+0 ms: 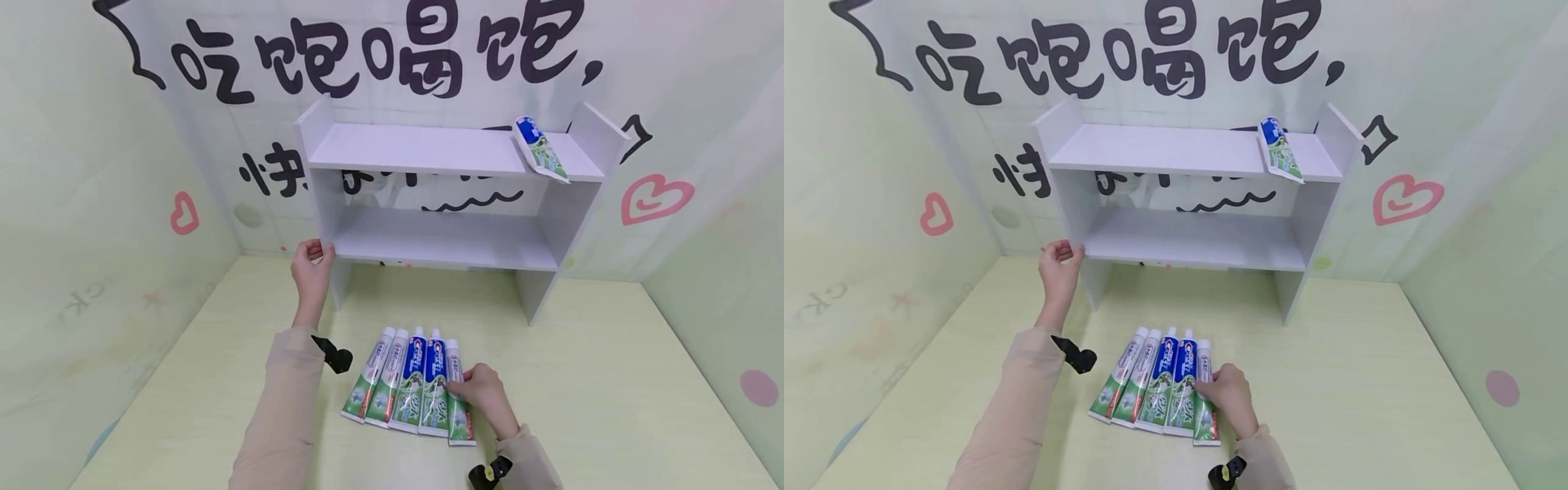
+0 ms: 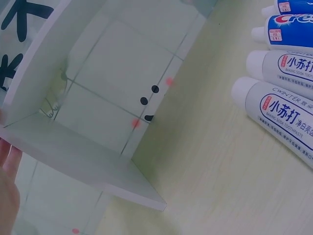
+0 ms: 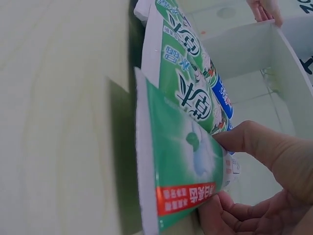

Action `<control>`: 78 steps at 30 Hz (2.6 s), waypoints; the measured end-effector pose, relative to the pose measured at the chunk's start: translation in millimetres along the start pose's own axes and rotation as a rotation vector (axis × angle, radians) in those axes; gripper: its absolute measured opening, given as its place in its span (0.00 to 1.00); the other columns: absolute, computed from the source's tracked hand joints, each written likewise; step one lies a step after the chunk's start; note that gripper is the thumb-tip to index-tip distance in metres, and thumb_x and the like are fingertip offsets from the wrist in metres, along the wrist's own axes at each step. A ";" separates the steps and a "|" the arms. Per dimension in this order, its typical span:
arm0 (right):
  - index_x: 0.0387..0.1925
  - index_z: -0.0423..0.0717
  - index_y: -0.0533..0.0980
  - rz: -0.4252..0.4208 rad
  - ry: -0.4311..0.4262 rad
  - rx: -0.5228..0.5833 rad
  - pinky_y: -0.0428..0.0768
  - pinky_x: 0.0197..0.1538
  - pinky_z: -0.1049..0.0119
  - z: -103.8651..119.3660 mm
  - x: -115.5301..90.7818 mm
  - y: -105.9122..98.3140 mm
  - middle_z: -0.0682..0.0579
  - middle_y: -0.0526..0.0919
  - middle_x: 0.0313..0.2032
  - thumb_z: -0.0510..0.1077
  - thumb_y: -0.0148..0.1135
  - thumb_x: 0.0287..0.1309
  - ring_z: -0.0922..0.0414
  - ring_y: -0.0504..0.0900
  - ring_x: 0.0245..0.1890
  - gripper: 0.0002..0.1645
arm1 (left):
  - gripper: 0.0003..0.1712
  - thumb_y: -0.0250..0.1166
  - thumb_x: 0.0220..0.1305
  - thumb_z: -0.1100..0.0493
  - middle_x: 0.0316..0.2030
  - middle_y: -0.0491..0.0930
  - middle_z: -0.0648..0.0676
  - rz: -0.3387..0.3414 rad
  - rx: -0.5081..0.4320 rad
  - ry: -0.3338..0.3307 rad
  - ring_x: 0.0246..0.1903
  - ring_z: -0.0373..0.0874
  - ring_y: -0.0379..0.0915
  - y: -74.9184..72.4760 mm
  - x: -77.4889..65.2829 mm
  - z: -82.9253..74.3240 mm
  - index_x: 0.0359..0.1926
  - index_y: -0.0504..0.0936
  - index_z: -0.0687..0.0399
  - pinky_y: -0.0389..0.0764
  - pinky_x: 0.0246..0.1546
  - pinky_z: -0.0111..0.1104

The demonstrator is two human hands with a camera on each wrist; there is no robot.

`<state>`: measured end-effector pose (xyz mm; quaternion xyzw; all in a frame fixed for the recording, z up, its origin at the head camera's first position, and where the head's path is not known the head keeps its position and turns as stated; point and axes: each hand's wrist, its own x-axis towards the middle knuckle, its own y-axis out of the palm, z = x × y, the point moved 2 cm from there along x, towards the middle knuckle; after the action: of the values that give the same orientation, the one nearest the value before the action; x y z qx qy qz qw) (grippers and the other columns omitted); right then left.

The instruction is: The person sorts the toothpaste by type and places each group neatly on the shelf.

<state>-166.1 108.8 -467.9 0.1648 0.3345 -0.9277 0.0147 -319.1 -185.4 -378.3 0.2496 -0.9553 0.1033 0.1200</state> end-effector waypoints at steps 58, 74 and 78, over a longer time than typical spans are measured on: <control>0.47 0.27 0.72 -0.240 -0.214 0.170 0.82 0.37 0.64 83.5 18.3 -128.1 0.33 0.79 0.41 0.44 0.65 0.48 0.57 0.80 0.31 0.28 | 0.18 0.62 0.55 0.59 0.42 0.78 0.61 0.013 0.014 -0.001 0.42 0.48 0.73 -2.4 0.5 1.0 0.45 0.73 0.65 0.77 0.42 0.33; 0.50 0.29 0.70 -0.303 -0.197 0.207 0.81 0.39 0.67 97.9 45.1 -150.0 0.35 0.78 0.45 0.46 0.63 0.49 0.55 0.77 0.35 0.30 | 0.18 0.62 0.55 0.59 0.41 0.78 0.60 0.002 0.010 -0.001 0.42 0.48 0.73 -3.6 0.7 2.7 0.45 0.73 0.64 0.75 0.40 0.30; 0.49 0.30 0.72 -0.346 -0.198 0.200 0.80 0.34 0.71 100.1 51.4 -155.3 0.36 0.79 0.44 0.47 0.64 0.48 0.59 0.77 0.30 0.30 | 0.18 0.62 0.55 0.59 0.42 0.78 0.60 0.006 0.010 -0.002 0.42 0.48 0.73 -4.0 0.1 1.4 0.44 0.73 0.64 0.76 0.40 0.30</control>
<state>-265.7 170.9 -316.2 0.0136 0.2610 -0.9567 -0.1284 -317.4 -189.2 -379.0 0.2472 -0.9557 0.1080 0.1174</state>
